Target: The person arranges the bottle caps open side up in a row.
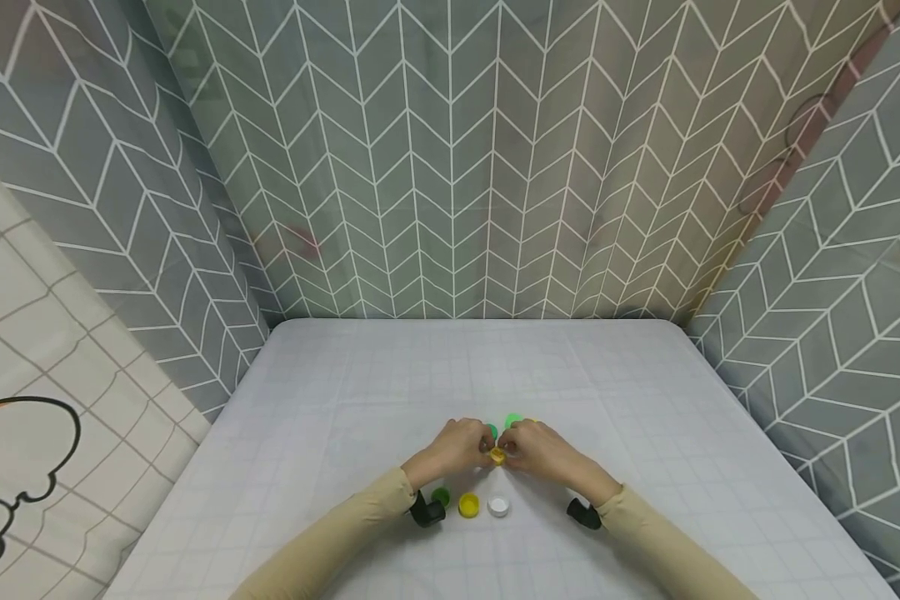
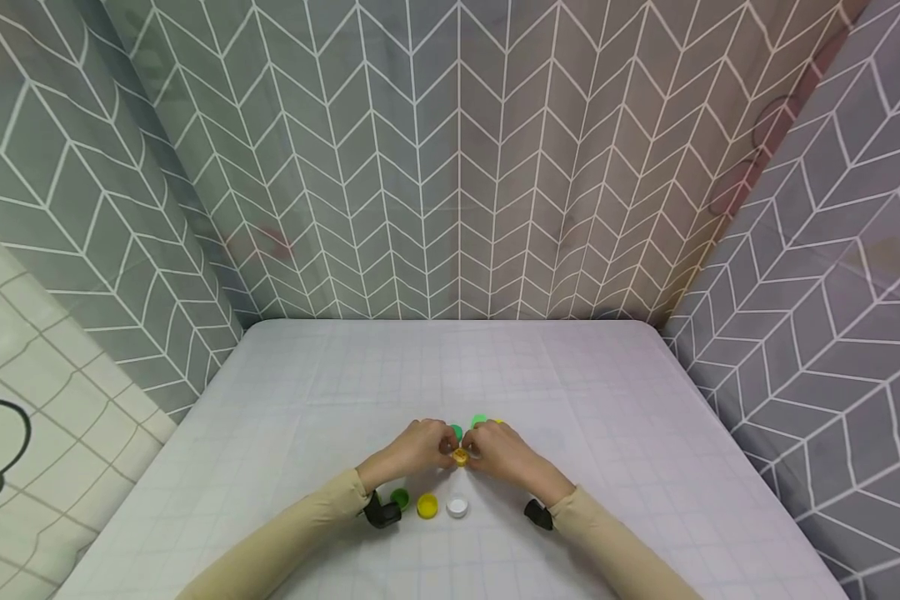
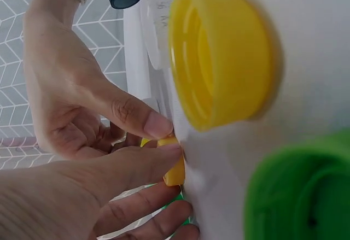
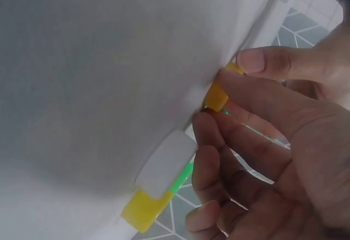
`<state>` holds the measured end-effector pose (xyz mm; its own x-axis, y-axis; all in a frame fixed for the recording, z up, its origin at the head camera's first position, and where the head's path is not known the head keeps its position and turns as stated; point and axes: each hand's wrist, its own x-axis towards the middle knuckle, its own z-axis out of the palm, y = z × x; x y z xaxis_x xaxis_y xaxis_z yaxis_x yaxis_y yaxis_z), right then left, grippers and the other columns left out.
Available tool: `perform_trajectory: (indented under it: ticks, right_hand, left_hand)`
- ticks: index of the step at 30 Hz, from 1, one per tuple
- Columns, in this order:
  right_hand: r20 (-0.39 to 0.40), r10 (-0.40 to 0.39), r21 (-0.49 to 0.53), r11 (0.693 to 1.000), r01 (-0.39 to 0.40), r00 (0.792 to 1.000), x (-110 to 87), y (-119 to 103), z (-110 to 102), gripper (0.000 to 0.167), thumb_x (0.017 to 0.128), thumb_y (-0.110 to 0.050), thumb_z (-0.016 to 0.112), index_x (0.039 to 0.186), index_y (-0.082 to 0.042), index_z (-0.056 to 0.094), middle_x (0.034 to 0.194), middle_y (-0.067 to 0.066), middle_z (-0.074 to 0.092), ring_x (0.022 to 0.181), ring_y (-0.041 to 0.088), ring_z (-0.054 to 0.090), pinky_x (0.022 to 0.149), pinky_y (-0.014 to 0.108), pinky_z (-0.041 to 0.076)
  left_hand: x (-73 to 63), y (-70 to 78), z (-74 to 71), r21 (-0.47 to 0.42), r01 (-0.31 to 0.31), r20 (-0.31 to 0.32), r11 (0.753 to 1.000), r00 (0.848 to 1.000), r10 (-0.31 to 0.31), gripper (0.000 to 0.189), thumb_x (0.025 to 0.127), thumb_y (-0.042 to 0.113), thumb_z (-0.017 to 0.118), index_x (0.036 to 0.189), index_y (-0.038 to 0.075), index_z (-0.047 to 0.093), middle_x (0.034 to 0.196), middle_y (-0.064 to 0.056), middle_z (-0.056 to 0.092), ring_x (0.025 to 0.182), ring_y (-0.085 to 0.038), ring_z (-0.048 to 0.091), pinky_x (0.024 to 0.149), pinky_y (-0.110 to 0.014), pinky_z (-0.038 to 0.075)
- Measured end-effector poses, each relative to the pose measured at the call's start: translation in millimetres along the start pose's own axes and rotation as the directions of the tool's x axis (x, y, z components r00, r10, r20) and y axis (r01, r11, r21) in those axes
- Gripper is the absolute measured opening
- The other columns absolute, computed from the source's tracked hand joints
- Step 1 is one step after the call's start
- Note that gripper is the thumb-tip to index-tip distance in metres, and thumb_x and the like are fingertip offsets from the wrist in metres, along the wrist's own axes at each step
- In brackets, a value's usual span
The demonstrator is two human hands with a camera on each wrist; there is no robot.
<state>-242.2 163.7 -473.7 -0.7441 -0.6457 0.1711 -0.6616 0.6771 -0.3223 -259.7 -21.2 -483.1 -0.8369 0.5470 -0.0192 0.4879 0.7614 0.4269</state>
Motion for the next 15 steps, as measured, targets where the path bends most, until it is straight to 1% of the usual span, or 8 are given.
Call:
perform_trajectory:
  ticks: [4, 9, 13, 15]
  right_hand:
    - [-0.007, -0.017, -0.009, 1.000, 0.017, 1.000, 2.1, 1.0, 3.3, 0.018, 0.078, -0.009, 0.078, 0.096, -0.004, 0.074, 0.087, 0.005, 0.070, 0.077, 0.014, 0.061, 0.067, 0.021, 0.049]
    - [-0.008, -0.016, -0.026, 1.000, 0.015, 1.000, 3.5, 1.6, 4.9, 0.018, 0.079, -0.011, 0.077, 0.096, -0.005, 0.074, 0.087, 0.004, 0.070, 0.075, 0.010, 0.060, 0.067, 0.022, 0.049]
    - [-0.021, -0.005, -0.051, 0.999, 0.003, 1.000, 4.2, 0.9, 3.7, 0.017, 0.079, -0.012, 0.077, 0.095, -0.006, 0.074, 0.084, 0.001, 0.070, 0.074, 0.007, 0.058, 0.071, 0.027, 0.049]
    - [-0.027, 0.009, -0.053, 0.999, -0.010, 1.000, 4.7, -0.1, 1.7, 0.017, 0.079, -0.012, 0.077, 0.095, -0.007, 0.074, 0.084, 0.000, 0.070, 0.075, 0.007, 0.058, 0.072, 0.030, 0.049]
  left_hand:
    - [0.6, 0.4, 0.5, 0.001, -0.011, -0.005, 1.000, 1.000, 0.011, 0.018, 0.077, 0.024, 0.081, 0.091, 0.016, 0.073, 0.079, 0.009, 0.067, 0.068, -0.002, 0.053, 0.071, -0.027, 0.040]
    - [0.6, 0.1, 0.6, -0.006, -0.012, 0.001, 1.000, 1.000, 0.012, 0.017, 0.078, 0.023, 0.081, 0.090, 0.015, 0.072, 0.079, 0.009, 0.067, 0.068, -0.002, 0.053, 0.071, -0.026, 0.040]
    - [0.7, -0.1, -1.3, -0.034, -0.008, 0.003, 0.999, 1.000, 0.008, 0.017, 0.078, 0.023, 0.080, 0.091, 0.015, 0.072, 0.079, 0.008, 0.068, 0.069, -0.002, 0.055, 0.073, -0.027, 0.040]
    - [1.0, -0.1, -3.0, -0.056, -0.005, 0.005, 0.998, 1.000, 0.005, 0.018, 0.079, 0.023, 0.080, 0.092, 0.014, 0.071, 0.079, 0.008, 0.068, 0.069, -0.003, 0.055, 0.074, -0.027, 0.040]
